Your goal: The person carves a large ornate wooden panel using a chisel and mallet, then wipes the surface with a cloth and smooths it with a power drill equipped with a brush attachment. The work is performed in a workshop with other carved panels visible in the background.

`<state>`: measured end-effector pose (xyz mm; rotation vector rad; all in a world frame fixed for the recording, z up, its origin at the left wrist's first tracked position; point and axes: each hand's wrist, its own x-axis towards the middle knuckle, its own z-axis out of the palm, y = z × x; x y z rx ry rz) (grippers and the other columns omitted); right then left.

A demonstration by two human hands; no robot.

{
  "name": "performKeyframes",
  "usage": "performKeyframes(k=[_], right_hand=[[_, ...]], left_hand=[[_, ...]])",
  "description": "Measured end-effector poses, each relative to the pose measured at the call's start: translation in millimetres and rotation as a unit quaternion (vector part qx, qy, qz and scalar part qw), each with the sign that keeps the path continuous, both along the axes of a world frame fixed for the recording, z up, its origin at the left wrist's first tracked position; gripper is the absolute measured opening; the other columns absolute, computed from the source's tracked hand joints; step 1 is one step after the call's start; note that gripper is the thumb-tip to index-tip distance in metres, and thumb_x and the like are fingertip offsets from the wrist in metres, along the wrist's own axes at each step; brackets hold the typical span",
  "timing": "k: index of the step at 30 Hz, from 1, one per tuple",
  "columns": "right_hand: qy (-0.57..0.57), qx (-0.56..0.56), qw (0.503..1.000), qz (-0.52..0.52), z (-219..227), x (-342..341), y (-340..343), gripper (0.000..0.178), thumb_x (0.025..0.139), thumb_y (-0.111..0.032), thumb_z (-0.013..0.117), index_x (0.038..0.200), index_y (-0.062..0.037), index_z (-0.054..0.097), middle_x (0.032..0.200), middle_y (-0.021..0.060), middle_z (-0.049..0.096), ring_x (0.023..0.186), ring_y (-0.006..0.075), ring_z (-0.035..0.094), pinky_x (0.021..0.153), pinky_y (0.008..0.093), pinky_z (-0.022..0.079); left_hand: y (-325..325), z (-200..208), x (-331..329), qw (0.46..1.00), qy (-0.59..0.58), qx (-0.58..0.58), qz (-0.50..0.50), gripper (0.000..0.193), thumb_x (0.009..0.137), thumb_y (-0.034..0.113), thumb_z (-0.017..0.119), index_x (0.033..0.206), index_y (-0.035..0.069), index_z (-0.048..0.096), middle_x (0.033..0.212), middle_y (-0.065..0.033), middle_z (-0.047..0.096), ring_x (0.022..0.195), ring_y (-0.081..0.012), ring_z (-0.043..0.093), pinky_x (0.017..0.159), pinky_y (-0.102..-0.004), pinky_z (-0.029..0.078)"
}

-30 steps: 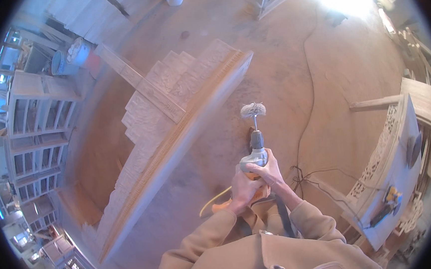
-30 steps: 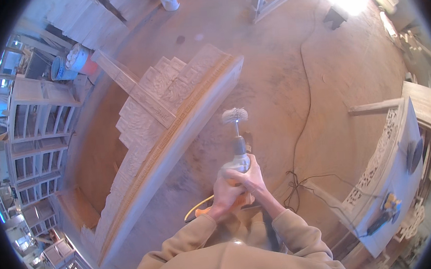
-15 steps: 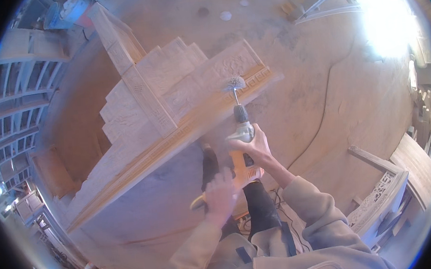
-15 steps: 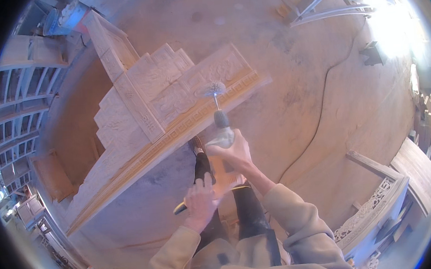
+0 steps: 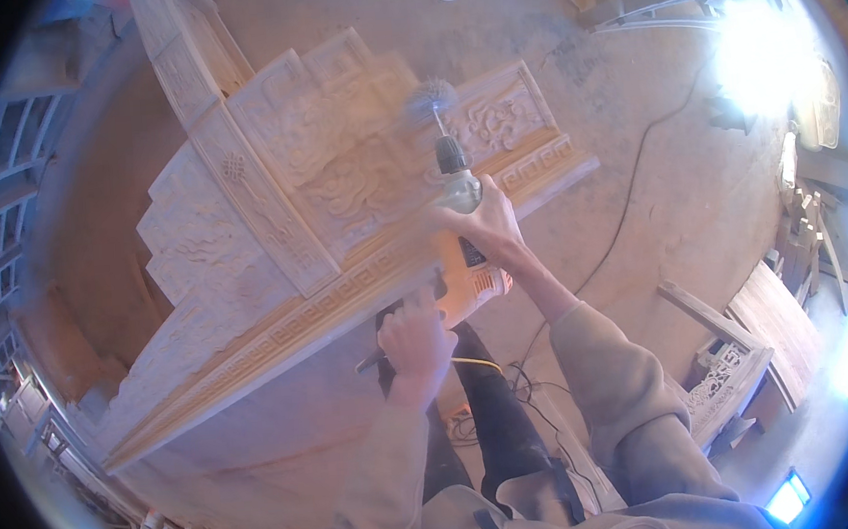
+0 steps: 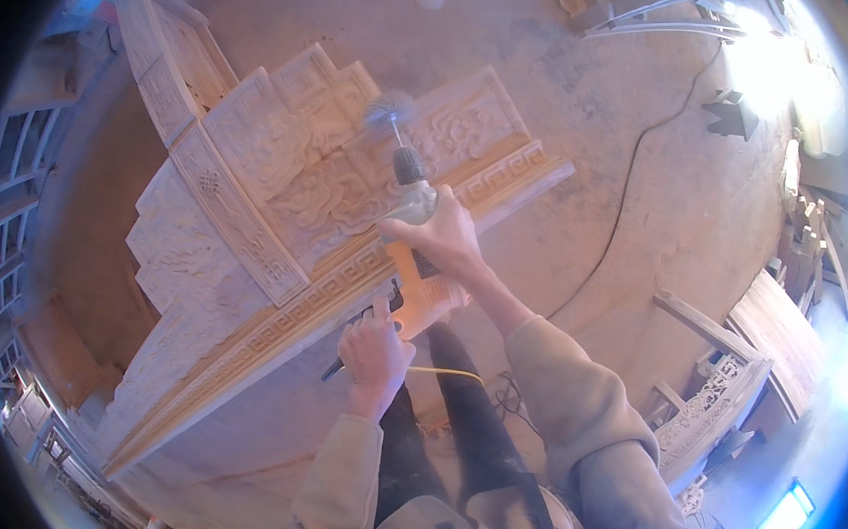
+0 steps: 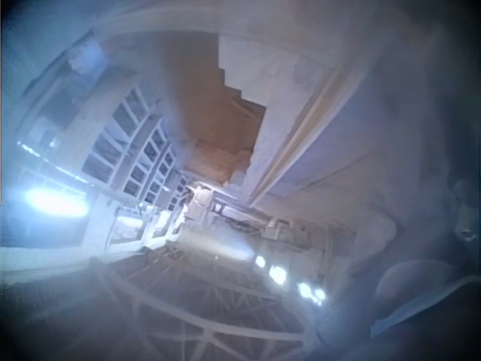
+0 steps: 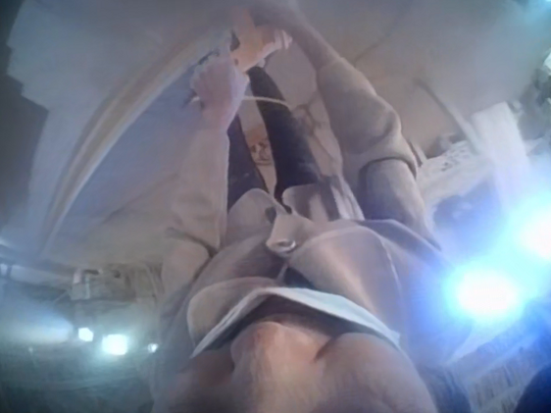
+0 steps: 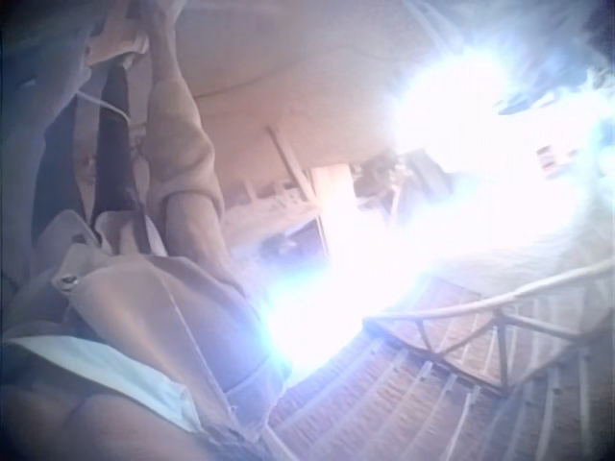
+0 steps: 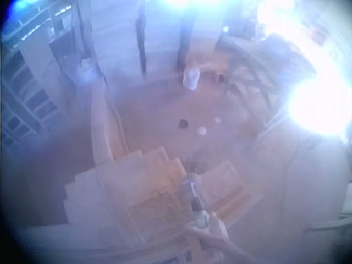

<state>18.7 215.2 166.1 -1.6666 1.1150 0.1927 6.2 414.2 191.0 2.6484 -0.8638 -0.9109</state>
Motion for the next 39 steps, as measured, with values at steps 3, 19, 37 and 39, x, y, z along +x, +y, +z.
performKeyframes(k=[3, 19, 37, 39], right_hand=[[0.038, -0.038, 0.998, 0.045, 8.7, 14.3, 18.8, 0.08, 0.064, -0.051, 0.084, 0.11, 0.0087, 0.057, 0.096, 0.0234, 0.071, 0.092, 0.0355, 0.072, 0.082, 0.0434, 0.056], [0.144, -0.065, 0.98, 0.119, 14.3, 9.8, 26.1, 0.089, 0.063, -0.057, 0.081, 0.115, 0.0107, 0.055, 0.097, 0.0263, 0.072, 0.092, 0.0402, 0.072, 0.082, 0.0459, 0.057], [0.139, -0.055, 0.98, 0.129, 3.2, 36.1, 59.3, 0.083, 0.063, -0.052, 0.082, 0.112, 0.0079, 0.053, 0.091, 0.0241, 0.071, 0.089, 0.0391, 0.072, 0.078, 0.0449, 0.057], [0.147, -0.063, 0.978, 0.135, 10.8, 35.4, 54.4, 0.084, 0.063, -0.052, 0.082, 0.113, 0.0083, 0.053, 0.093, 0.0236, 0.071, 0.09, 0.0382, 0.072, 0.079, 0.0447, 0.057]], left_hand=[[11.4, 12.8, -0.4, 0.998, 0.043, -0.001, 0.051, 0.035, 0.069, 0.009, 0.077, 0.098, 0.008, 0.056, 0.075, -0.0129, 0.069, 0.074, -0.0341, 0.07, 0.068, -0.0464, 0.052], [18.2, 5.8, 2.1, 0.988, 0.131, 0.057, 0.061, 0.039, 0.067, 0.011, 0.077, 0.1, 0.008, 0.056, 0.071, -0.0112, 0.069, 0.066, -0.0353, 0.069, 0.061, -0.0475, 0.052], [64.4, -1.6, 21.6, 0.996, 0.066, -0.043, 0.04, 0.042, 0.066, 0.012, 0.076, 0.104, 0.005, 0.058, 0.073, -0.0162, 0.069, 0.068, -0.0406, 0.068, 0.066, -0.0514, 0.053], [58.1, -7.8, 21.7, 0.993, 0.101, -0.02, 0.056, 0.04, 0.066, 0.011, 0.075, 0.102, 0.005, 0.057, 0.073, -0.0157, 0.07, 0.068, -0.0395, 0.068, 0.065, -0.05, 0.053]])
